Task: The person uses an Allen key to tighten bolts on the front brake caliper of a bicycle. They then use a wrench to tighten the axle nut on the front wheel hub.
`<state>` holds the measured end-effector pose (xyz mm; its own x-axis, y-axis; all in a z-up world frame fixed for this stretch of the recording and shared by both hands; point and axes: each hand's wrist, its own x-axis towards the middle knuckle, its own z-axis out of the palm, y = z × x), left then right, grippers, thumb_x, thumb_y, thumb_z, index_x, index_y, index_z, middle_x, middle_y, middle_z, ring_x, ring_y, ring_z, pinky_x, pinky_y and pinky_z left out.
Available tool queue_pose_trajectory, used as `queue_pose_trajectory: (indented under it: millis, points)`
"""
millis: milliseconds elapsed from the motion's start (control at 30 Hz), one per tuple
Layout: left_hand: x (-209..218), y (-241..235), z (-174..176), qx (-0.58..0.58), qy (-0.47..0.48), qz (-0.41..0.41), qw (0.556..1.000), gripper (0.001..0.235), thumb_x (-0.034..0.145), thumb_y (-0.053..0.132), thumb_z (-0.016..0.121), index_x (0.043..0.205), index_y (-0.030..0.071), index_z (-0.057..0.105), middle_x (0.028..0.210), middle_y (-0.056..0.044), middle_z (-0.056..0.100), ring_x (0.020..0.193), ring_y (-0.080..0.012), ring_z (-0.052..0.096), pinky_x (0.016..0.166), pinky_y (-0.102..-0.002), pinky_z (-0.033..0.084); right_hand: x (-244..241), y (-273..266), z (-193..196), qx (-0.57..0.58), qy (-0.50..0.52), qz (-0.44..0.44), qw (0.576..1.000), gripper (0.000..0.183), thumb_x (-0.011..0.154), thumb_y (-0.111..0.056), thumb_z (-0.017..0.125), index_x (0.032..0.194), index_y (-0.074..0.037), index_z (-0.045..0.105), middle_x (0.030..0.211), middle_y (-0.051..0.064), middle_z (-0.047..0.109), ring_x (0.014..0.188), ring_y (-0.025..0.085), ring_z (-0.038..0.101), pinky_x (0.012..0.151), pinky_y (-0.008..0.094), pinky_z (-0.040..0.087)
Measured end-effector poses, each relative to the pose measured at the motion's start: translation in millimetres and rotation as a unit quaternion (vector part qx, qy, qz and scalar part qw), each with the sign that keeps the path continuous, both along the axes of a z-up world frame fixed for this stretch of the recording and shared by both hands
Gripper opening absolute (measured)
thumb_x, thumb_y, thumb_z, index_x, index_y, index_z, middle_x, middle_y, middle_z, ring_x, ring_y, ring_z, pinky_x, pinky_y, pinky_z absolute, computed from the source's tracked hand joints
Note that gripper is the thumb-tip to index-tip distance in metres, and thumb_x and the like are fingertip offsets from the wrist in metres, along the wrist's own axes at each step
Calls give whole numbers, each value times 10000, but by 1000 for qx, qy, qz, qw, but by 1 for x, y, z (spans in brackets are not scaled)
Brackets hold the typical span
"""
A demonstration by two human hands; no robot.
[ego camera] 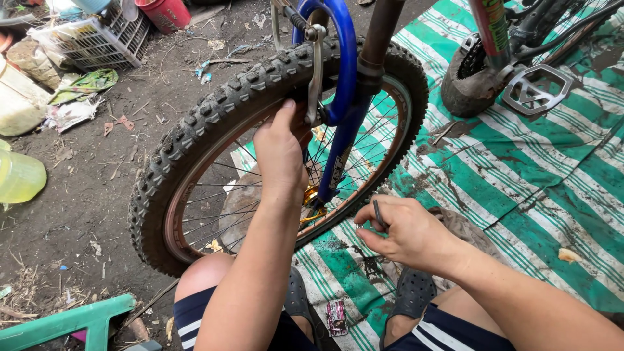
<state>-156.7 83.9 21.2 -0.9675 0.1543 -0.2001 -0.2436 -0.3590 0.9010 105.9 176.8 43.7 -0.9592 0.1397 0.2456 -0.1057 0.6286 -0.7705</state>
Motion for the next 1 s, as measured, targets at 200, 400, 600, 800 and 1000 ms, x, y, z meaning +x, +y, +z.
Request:
queue_pose_trajectory:
  millis: [200,400,600,800,1000]
  points:
    - [25,-1,25,35,7,7,999,263,905,283,841,981,33,814,822,-152,797,707,-309,827,685,-492,699,-7,6,19,23,112,-86,990,109,914,-170,874,1014,-127,865,668,6,652,560,163,640,491,291,527]
    - [20,-11,22,-69,134,-9,988,258,981,304,798,903,70,876,771,-137,815,721,-205,798,691,-456,697,-57,19,55,107,293,-163,936,60,992,-92,890,1023,-48,863,658,12,593,581,181,593,583,304,519]
    - [34,-21,48,-156,217,-24,963,328,1019,365,736,849,122,878,693,-99,797,740,-131,713,763,-412,641,-120,12,58,186,361,-185,895,94,1026,-107,900,1109,-83,866,664,-12,516,566,189,617,587,321,563]
    - [40,-29,56,-145,235,-36,961,371,1070,347,700,833,110,859,687,-89,809,732,-178,772,765,-417,645,-133,9,44,195,364,-213,886,93,1028,-64,910,1104,-58,857,644,33,511,558,273,621,575,386,544]
    - [35,-27,45,-114,219,-44,968,330,1065,328,718,894,92,873,728,-114,826,755,-215,832,769,-405,675,-137,6,40,168,359,-218,892,132,1013,-47,936,1127,-51,868,640,38,509,549,253,598,560,376,519]
